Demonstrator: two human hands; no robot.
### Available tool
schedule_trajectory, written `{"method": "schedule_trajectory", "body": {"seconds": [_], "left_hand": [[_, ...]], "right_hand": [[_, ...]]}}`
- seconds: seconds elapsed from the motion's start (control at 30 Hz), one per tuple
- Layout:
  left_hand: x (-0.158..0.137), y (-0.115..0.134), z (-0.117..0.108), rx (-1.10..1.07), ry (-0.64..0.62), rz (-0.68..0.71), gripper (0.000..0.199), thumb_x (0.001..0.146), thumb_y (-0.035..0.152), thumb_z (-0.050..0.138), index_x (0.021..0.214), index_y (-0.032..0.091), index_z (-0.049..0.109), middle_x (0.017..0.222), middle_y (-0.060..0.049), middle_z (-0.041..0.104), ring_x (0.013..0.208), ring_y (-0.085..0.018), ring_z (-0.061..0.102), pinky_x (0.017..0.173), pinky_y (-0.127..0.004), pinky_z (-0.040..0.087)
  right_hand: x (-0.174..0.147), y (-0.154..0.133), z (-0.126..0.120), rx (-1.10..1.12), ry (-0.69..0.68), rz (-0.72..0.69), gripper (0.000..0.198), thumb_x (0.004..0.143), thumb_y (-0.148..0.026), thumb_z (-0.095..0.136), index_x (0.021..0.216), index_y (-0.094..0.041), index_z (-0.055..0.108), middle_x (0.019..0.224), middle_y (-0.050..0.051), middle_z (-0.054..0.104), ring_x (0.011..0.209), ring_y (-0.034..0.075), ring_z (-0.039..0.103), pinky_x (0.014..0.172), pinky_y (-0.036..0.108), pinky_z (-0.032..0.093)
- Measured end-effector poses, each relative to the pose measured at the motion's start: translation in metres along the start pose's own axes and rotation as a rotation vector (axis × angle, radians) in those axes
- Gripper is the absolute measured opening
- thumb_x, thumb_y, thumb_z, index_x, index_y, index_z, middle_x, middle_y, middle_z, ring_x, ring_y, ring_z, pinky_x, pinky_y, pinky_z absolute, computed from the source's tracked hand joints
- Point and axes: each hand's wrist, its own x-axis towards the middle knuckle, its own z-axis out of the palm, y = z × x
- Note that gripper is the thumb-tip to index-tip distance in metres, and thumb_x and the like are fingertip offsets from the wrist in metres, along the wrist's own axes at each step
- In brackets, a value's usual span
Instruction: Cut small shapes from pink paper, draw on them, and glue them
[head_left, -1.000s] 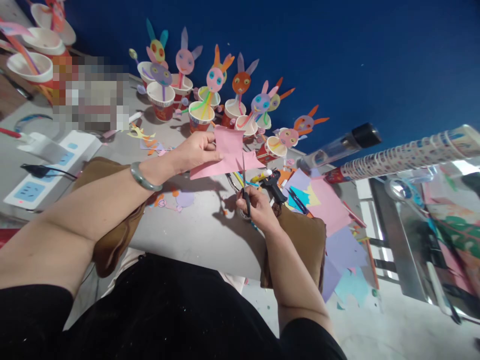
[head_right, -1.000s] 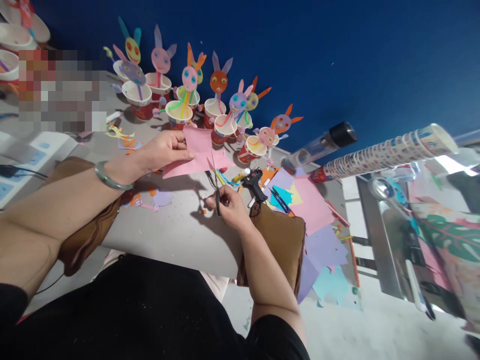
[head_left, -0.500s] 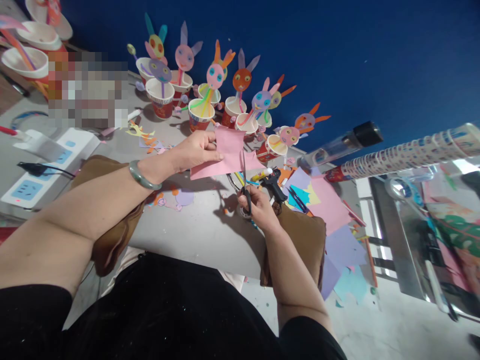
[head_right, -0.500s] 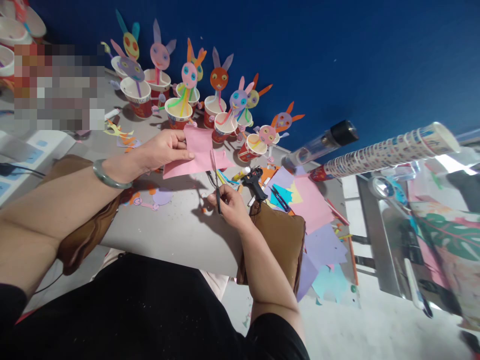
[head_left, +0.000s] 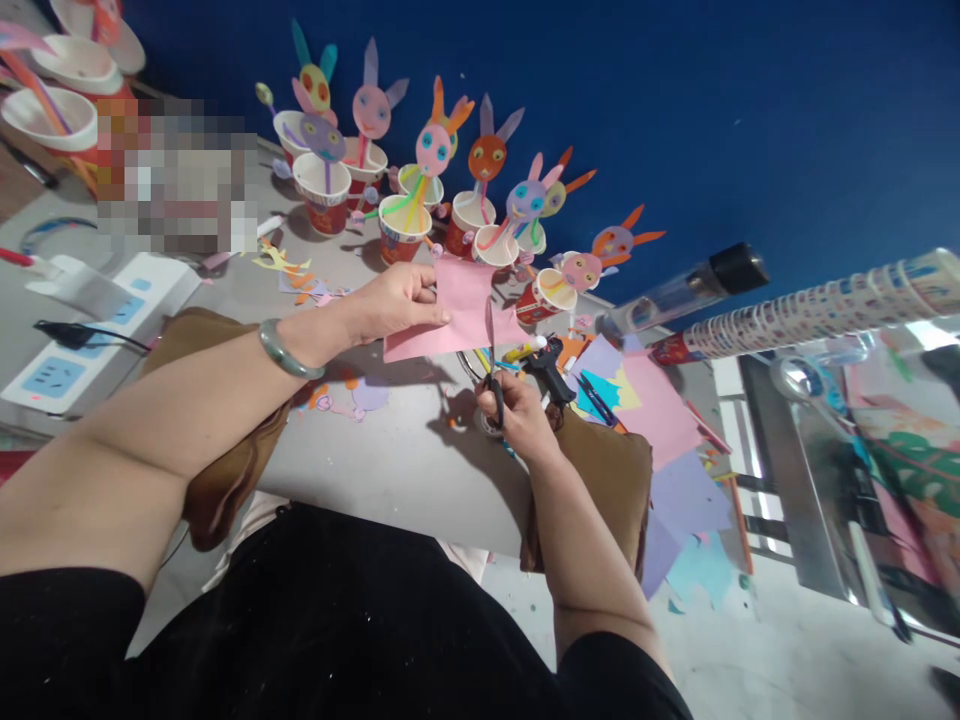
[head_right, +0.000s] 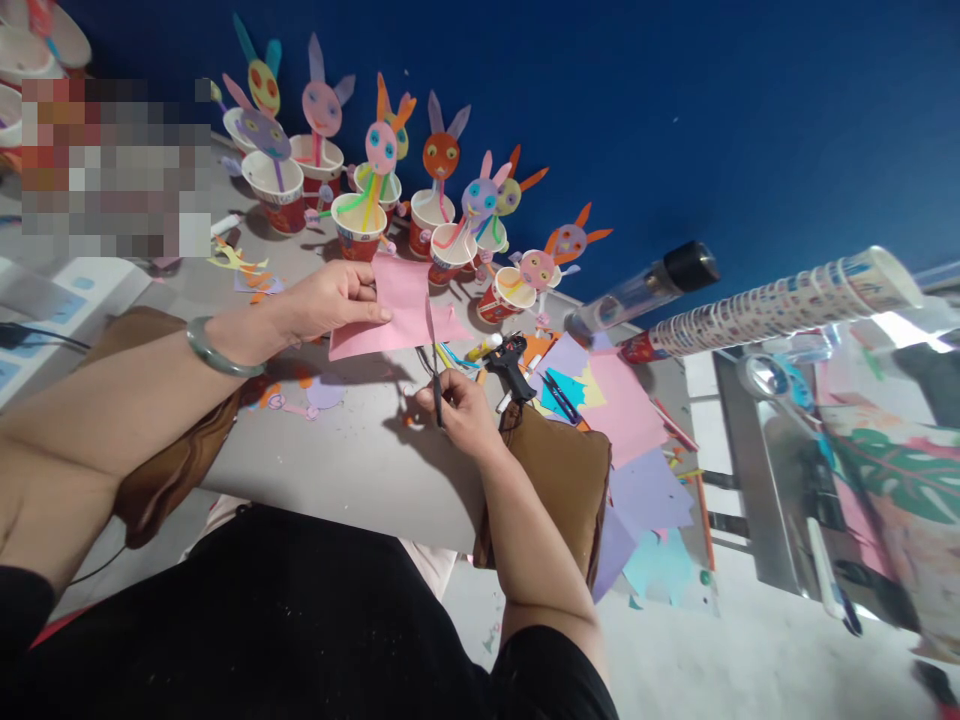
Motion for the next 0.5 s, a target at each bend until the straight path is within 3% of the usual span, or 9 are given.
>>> {"method": "schedule_trajectory", "body": {"seconds": [0.5], "left_hand": [[0.0007, -0.0031, 0.0023, -0.072, 0.005, -0.041, 0.021, 0.070, 0.010, 0.079, 0.086, 0.016, 0.068, 0.074, -0.001, 0.072, 0.066, -0.014, 0.069, 0.064, -0.028, 0.054]], "right_hand": [[0.0020, 0.0011, 0.0029, 0.006, 0.012, 0.020, 0.049, 0.071, -0.062, 0.077, 0.066, -0.024, 0.046, 0.064, -0.003, 0.049, 0.056, 0.011, 0.036, 0.052, 0.028, 0.032]]}}
